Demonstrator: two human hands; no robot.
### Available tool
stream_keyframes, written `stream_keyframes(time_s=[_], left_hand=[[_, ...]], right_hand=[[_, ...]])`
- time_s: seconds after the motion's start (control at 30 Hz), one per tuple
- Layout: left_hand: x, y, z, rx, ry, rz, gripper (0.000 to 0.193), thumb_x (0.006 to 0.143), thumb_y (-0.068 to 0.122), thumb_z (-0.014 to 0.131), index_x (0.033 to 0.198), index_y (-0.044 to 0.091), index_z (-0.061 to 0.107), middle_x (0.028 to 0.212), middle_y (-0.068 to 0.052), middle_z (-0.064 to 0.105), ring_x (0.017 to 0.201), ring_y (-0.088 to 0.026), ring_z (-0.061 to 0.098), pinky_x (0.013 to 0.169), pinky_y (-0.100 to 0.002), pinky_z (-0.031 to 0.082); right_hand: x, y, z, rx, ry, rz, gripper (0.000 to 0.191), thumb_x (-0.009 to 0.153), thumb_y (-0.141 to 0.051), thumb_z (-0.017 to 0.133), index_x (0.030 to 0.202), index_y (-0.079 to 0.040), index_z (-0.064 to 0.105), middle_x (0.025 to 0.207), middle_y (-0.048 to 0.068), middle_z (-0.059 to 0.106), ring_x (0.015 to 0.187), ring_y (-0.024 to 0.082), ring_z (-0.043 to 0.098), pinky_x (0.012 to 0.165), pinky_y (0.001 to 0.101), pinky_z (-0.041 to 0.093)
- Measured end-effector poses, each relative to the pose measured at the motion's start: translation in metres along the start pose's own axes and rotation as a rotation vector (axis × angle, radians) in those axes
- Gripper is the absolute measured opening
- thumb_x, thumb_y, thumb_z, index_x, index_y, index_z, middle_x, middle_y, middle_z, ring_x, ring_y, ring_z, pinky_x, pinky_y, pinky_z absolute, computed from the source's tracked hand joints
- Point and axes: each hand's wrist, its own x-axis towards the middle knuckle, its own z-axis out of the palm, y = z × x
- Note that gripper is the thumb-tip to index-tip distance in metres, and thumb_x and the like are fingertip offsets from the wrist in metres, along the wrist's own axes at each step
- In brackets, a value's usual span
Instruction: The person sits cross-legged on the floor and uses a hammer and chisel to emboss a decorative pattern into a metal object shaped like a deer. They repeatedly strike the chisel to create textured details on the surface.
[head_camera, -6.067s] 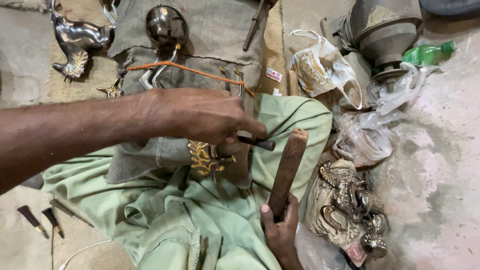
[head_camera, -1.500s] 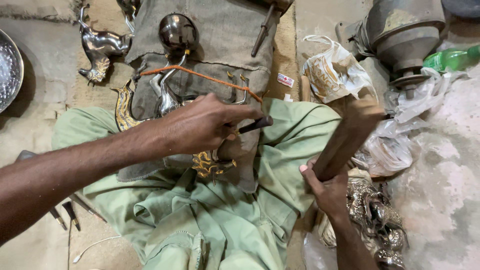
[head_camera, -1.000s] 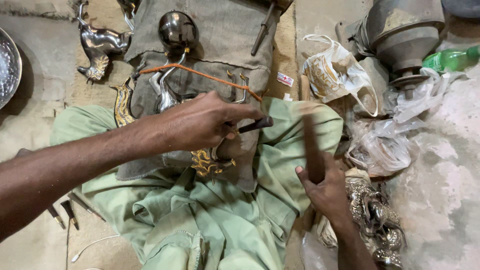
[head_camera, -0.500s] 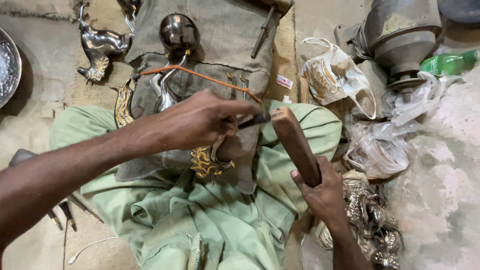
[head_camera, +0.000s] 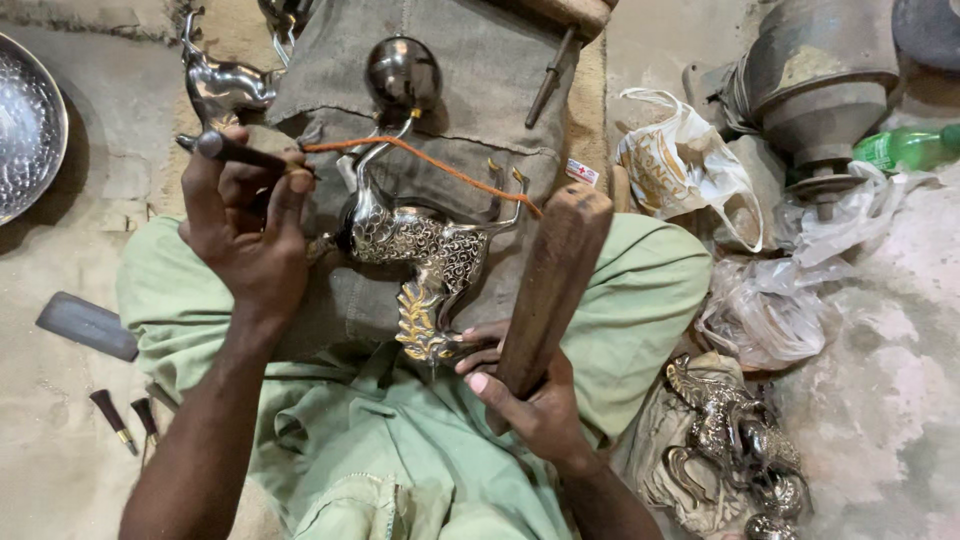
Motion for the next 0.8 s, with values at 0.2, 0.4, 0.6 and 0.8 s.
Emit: stream_keyframes(time_s=[0.2,0.4,0.6,0.8], left_hand=[[0.045,-0.021,0.014,0.045,-0.099,0.078,0.055,0.116,-0.013,0.075,0.156,0.007,0.042,0.113,-0.013,0.076,0.103,-0.017,0.076,0.093,-0.028,0.063],[0.062,0.008,-0.002,-0.08,-0.303,-0.139,0.049,0.112,-0.006,0.073,0.151,0.005,0.046,0.113,-0.014,0.076,0.107,-0.019,0.078,0.096,-0.031,0.066],[0.067,0.064,0.034,-0.131,-0.894,-0.435,0.062,0.089,0.009,0.08,0.145,0.009,0.052,0.108,-0.013,0.078,0.097,-0.018,0.078,0.085,-0.033,0.063],[0.063,0.098,0.09,0.34,-1.392,0.02,0.056,0.078,0.008,0.081,0.131,0.018,0.067,0.074,-0.016,0.074,0.065,-0.028,0.074,0.06,-0.044,0.055]], right_hand=[[-0.002,0.005,0.022,0.074,-0.016,0.03,0.043,0.091,-0.002,0.07,0.131,0.006,0.055,0.135,0.021,0.063,0.112,0.026,0.072,0.094,0.0395,0.061],[-0.019,0.015,-0.005,0.149,0.177,0.083,0.046,0.087,-0.003,0.072,0.123,-0.001,0.045,0.112,0.016,0.069,0.09,0.023,0.075,0.074,0.0373,0.064],[-0.035,0.032,-0.048,-0.294,0.396,-0.087,0.05,0.089,-0.005,0.081,0.124,-0.001,0.046,0.083,0.005,0.06,0.069,0.012,0.058,0.064,0.0278,0.05],[-0.051,0.038,-0.041,-0.167,0.539,0.051,0.051,0.082,-0.005,0.077,0.119,-0.003,0.043,0.074,0.003,0.058,0.052,0.011,0.055,0.046,0.0271,0.045]])
